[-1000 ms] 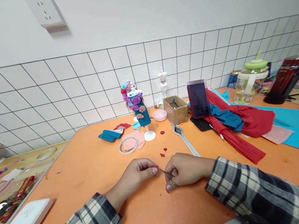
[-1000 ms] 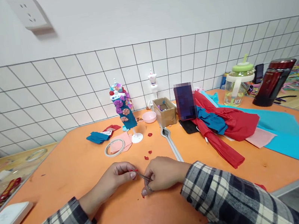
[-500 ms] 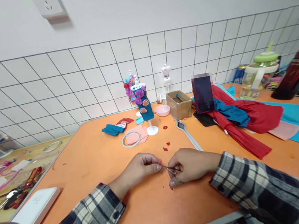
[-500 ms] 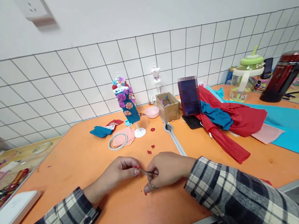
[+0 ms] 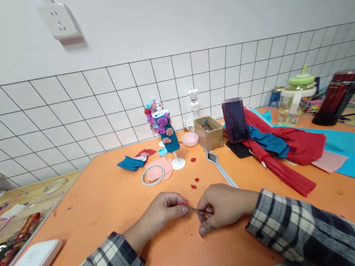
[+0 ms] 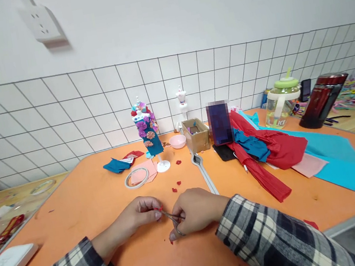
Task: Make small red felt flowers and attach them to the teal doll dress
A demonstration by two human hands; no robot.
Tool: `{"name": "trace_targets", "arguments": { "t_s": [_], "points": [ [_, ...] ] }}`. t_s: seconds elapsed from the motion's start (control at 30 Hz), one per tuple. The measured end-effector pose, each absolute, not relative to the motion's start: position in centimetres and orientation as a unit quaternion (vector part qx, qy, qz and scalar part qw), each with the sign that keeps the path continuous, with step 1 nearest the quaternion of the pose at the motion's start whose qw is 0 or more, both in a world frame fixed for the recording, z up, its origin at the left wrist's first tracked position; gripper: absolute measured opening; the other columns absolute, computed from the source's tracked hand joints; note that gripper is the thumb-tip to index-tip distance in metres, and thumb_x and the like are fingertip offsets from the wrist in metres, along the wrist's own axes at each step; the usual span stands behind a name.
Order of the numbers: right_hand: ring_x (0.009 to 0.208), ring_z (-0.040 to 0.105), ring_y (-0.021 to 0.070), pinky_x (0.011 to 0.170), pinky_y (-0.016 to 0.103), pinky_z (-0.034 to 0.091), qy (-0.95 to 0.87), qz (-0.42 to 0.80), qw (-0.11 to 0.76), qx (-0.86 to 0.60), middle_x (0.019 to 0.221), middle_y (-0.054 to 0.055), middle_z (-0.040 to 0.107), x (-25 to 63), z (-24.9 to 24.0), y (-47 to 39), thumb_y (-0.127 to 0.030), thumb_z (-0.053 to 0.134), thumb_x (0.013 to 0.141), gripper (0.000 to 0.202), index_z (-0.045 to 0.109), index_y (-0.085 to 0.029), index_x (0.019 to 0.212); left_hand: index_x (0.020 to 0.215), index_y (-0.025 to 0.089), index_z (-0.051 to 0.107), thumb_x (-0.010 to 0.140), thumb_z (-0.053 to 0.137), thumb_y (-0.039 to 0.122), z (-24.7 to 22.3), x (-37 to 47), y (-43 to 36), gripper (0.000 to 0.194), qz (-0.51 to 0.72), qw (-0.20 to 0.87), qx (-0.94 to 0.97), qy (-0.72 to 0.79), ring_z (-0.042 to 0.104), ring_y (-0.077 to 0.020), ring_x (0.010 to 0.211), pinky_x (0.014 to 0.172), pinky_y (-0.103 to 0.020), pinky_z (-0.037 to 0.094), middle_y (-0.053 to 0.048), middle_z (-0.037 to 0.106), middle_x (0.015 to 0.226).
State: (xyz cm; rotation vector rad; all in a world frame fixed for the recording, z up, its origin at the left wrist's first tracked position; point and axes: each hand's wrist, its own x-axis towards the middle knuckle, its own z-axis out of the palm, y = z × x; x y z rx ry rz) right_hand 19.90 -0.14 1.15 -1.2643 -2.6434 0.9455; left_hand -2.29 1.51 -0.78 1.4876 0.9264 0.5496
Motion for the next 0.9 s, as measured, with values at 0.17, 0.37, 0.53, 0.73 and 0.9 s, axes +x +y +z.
{"name": "trace_targets", "arguments": {
  "t_s": [0.17,0.37,0.53,0.73,0.9],
  "points": [
    [0.053,0.044,0.0081,0.05,0.023,0.024,-0.857,0.314,0.022,-0.408,0.056,-0.006,0.052,19.98,1.4,-0.09,-0.057,0.072,0.07,0.035,0.076,-0.026,0.085,0.065,0.015,0.064,0.066,0.076,0.032,-0.45,-2.23,1.5,0.021,0.234,0.606,0.647,0.399,0.053,-0.0121,0.063,0.065,-0.024,0.04,0.001,0.063,0.064],
    [0.055,0.045,0.0084,0.05,0.022,0.025,-0.856,0.317,0.034,-0.407,0.061,-0.005,0.056,19.79,1.12,-0.15,-0.059,0.07,0.071,0.04,0.075,-0.022,0.083,0.065,0.016,0.064,0.064,0.076,0.032,-0.36,-2.3,1.5,0.021,0.239,0.606,0.645,0.401,0.053,-0.0131,0.065,0.065,-0.025,0.04,0.001,0.064,0.066],
    [0.053,0.042,0.0075,0.05,0.022,0.025,-0.853,0.331,0.04,-0.402,0.057,-0.006,0.052,19.86,0.8,0.02,-0.051,0.073,0.071,0.031,0.077,-0.023,0.084,0.065,0.016,0.064,0.065,0.076,0.033,-0.29,-2.3,1.45,0.021,0.237,0.606,0.644,0.402,0.053,-0.0131,0.063,0.065,-0.026,0.04,0.001,0.063,0.065],
    [0.054,0.043,0.0084,0.049,0.023,0.024,-0.85,0.345,0.045,-0.396,0.058,-0.005,0.053,19.93,0.9,-0.07,-0.061,0.07,0.07,0.042,0.077,-0.022,0.084,0.065,0.016,0.064,0.065,0.075,0.031,-0.46,-2.17,1.36,0.019,0.245,0.614,0.636,0.399,0.053,-0.0136,0.064,0.066,-0.026,0.04,0.001,0.063,0.065],
    [0.052,0.041,0.0077,0.049,0.022,0.025,-0.838,0.356,0.038,-0.411,0.056,-0.006,0.052,19.97,0.76,0.08,-0.053,0.073,0.07,0.035,0.078,-0.022,0.085,0.063,0.015,0.063,0.065,0.075,0.031,-0.4,-2.07,1.19,0.02,0.251,0.613,0.632,0.403,0.051,-0.0124,0.062,0.064,-0.025,0.039,0.001,0.062,0.063]
  ]
}}
